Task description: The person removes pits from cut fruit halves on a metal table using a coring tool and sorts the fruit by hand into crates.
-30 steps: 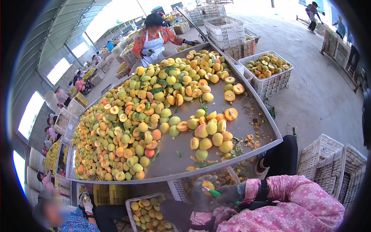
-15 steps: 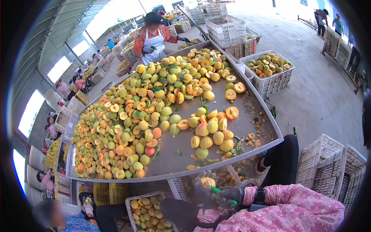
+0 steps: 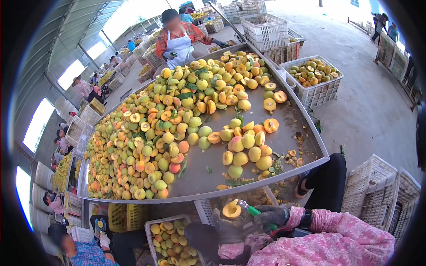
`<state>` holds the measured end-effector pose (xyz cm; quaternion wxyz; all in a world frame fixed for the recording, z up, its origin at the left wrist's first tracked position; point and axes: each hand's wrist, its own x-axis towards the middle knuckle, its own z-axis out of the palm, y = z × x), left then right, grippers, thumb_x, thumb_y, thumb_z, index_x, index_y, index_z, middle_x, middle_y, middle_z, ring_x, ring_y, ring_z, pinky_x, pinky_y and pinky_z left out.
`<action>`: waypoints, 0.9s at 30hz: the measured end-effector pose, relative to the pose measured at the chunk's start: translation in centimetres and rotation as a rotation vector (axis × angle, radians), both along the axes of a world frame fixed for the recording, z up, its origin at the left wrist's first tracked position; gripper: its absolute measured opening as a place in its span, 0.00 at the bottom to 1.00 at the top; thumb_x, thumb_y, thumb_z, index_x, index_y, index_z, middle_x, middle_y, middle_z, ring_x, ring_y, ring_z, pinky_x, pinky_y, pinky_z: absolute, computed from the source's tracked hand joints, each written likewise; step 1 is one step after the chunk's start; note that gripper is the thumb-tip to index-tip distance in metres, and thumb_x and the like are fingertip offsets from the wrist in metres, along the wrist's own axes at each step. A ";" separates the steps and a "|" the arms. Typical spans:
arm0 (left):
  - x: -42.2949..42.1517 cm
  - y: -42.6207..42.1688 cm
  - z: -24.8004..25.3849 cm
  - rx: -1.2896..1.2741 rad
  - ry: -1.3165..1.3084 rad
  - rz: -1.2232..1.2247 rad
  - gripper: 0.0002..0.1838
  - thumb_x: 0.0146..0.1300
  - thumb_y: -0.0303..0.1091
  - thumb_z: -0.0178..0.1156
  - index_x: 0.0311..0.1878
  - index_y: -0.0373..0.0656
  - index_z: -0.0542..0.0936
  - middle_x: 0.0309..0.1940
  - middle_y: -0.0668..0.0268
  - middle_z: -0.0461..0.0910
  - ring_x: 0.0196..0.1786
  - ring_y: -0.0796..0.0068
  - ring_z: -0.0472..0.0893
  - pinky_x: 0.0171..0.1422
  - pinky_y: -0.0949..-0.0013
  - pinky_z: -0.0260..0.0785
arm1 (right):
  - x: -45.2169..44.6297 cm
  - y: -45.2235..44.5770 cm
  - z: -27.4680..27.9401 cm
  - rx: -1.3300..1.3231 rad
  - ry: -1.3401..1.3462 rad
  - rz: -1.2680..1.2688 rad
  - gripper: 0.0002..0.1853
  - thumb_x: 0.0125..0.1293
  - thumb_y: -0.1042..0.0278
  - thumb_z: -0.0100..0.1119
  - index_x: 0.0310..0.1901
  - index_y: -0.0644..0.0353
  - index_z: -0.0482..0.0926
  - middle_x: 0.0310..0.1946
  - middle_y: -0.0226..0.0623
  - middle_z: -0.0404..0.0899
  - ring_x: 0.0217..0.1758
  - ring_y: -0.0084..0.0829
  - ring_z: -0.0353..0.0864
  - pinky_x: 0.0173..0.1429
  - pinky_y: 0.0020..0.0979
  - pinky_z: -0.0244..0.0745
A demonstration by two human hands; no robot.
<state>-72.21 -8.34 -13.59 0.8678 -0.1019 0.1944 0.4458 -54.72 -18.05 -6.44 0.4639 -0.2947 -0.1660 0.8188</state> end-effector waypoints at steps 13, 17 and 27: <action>-0.3 -1.8 5.0 0.068 0.078 -0.019 0.24 0.62 0.41 0.48 0.57 0.36 0.65 0.56 0.43 0.66 0.58 0.49 0.68 0.63 0.48 0.62 | -0.4 1.8 -6.0 0.634 -1.062 0.249 0.22 0.59 0.61 0.58 0.52 0.58 0.64 0.37 0.44 0.73 0.37 0.46 0.76 0.40 0.38 0.72; 0.4 -2.1 5.6 0.101 0.176 -0.056 0.23 0.64 0.46 0.47 0.54 0.37 0.67 0.54 0.47 0.69 0.56 0.52 0.70 0.63 0.50 0.62 | -1.2 2.2 -0.6 0.736 -1.378 0.374 0.29 0.58 0.55 0.58 0.57 0.58 0.62 0.38 0.46 0.74 0.38 0.48 0.78 0.39 0.42 0.73; 1.1 -2.2 4.7 0.081 0.214 -0.049 0.19 0.64 0.46 0.48 0.49 0.42 0.72 0.45 0.56 0.76 0.46 0.61 0.76 0.51 0.58 0.71 | -3.0 2.1 -6.8 0.766 -1.229 0.384 0.31 0.57 0.51 0.58 0.55 0.62 0.61 0.33 0.44 0.77 0.34 0.45 0.80 0.38 0.40 0.74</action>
